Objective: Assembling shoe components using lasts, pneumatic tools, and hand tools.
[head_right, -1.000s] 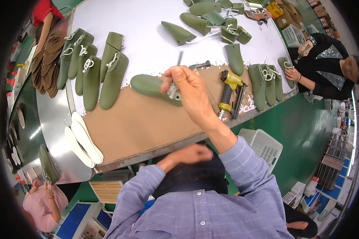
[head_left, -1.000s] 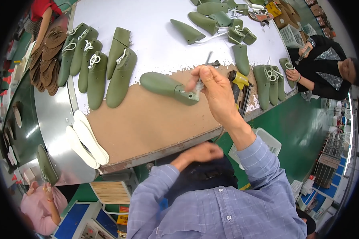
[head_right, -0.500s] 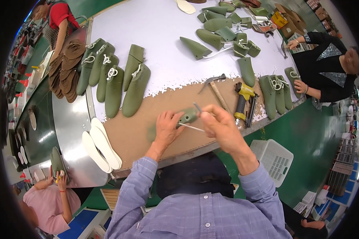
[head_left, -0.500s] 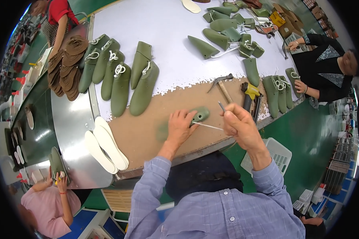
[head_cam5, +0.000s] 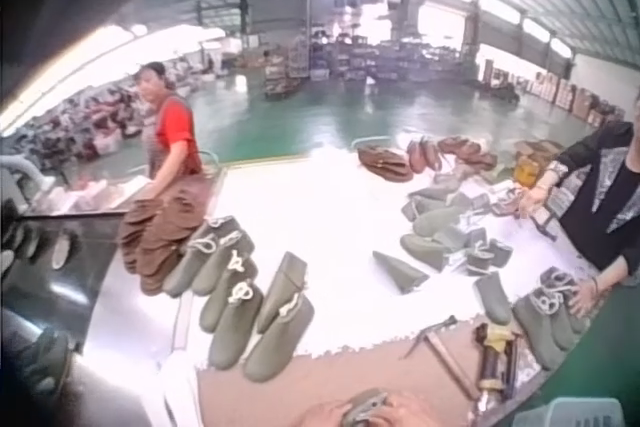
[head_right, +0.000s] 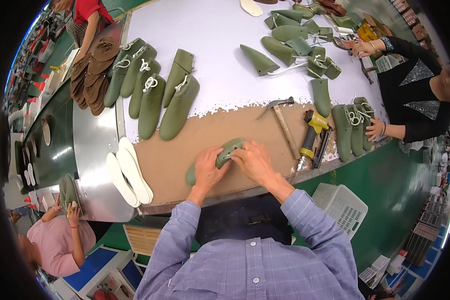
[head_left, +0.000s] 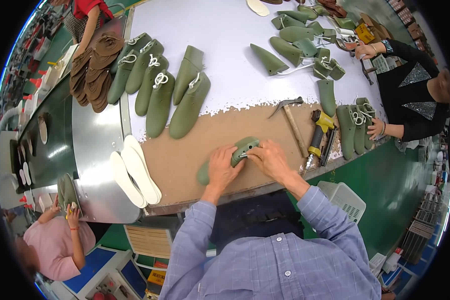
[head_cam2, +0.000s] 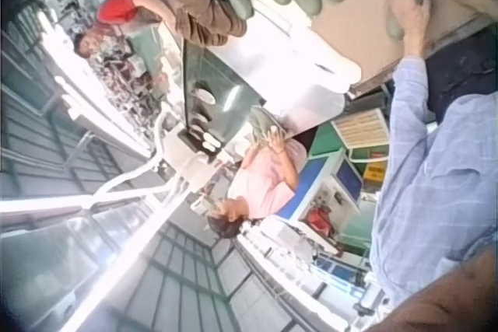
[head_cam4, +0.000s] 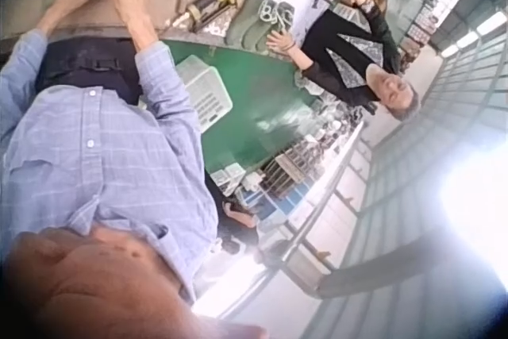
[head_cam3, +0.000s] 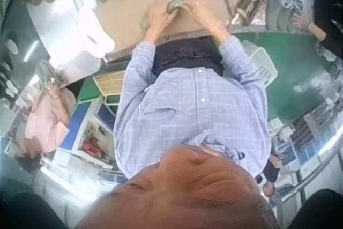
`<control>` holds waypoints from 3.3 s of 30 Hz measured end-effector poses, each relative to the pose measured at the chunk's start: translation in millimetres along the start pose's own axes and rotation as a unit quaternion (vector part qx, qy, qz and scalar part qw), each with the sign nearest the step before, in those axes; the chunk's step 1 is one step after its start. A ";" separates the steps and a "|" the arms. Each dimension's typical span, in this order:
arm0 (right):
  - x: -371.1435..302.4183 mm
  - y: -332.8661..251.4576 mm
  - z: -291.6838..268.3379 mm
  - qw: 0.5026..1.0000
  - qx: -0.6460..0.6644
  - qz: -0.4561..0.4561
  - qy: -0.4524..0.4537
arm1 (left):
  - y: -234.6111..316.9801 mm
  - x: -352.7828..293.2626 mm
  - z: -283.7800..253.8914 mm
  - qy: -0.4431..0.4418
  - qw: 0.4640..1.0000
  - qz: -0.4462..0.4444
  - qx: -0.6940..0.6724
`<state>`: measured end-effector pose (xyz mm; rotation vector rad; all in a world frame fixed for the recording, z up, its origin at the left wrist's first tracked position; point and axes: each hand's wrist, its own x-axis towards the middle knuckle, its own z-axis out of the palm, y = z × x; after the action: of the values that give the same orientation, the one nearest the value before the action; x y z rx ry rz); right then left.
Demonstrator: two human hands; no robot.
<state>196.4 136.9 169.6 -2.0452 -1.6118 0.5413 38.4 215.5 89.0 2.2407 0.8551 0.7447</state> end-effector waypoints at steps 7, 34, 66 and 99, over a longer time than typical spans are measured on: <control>22.3 -3.8 17.5 0.970 -0.179 -0.154 -0.064 | -10.0 -5.2 2.4 -0.039 0.999 0.018 0.002; -44.0 -8.8 -62.5 0.952 0.182 0.199 -0.145 | -29.7 3.7 -6.2 0.030 0.999 0.014 0.037; -9.8 114.3 -57.3 0.973 -0.045 0.100 0.205 | -91.1 90.3 -54.1 0.095 0.963 0.063 0.243; 91.7 48.8 -94.2 0.864 0.418 0.176 0.217 | 18.7 86.7 -57.2 0.071 0.985 -0.151 0.037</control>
<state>309.9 205.1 215.7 -1.5971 -0.5608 0.6859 61.3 286.8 163.4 2.0736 1.2755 0.7431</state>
